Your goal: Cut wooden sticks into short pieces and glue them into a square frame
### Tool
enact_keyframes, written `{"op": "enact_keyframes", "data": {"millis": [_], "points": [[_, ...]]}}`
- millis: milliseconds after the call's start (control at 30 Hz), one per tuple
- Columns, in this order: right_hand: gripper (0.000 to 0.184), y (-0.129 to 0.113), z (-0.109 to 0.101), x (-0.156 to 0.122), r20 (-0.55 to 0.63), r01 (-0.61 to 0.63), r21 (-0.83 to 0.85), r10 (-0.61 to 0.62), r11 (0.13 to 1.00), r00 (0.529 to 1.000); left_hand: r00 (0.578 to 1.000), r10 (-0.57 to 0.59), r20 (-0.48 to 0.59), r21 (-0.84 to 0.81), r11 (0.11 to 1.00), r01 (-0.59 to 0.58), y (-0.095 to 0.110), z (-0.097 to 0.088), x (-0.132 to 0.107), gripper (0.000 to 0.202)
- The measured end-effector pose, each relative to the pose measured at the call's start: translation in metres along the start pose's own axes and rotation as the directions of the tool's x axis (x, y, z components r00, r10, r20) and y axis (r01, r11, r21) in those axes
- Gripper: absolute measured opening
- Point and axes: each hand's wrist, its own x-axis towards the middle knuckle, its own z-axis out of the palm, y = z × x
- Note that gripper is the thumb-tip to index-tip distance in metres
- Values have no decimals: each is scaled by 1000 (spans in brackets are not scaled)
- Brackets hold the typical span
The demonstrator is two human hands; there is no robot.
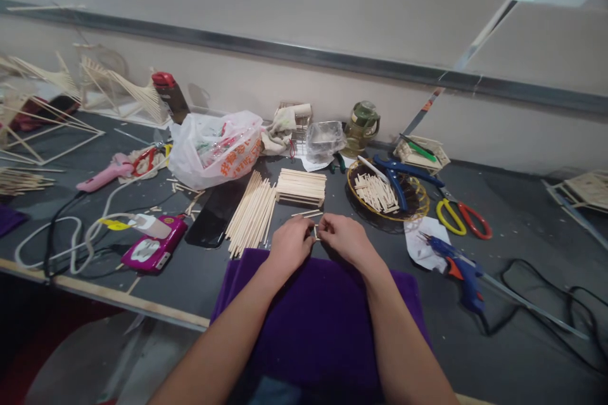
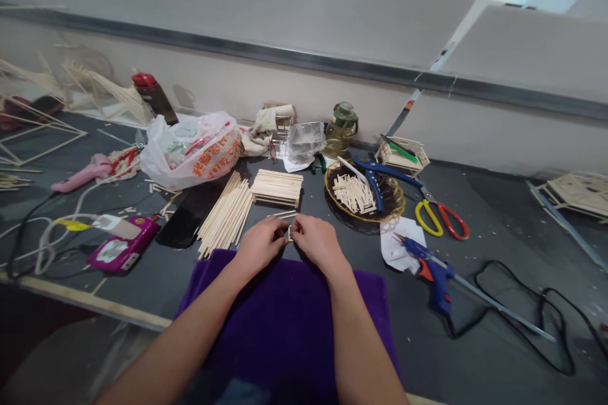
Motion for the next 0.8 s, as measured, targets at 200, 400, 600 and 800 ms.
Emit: {"op": "enact_keyframes", "data": {"millis": [200,400,600,800], "points": [[6,2,1,1,-8,8,-5,-8,1000,1000,1000,4,-2,-9,1000,-4,1,-1,0,20],[6,0,2,1,-4,0,-7,0,1000,1000,1000,-8,1,-12,1000,8,3,-3,0,17],[8,12,-9,-1,-87,-14,134,26,991,996,1000,-5,-8,-119,993,4,-7,0,3,32],[13,28,-20,-3,-195,-87,293,149,952,969,999,-42,12,-185,982,44,-13,2,7,34]]}}
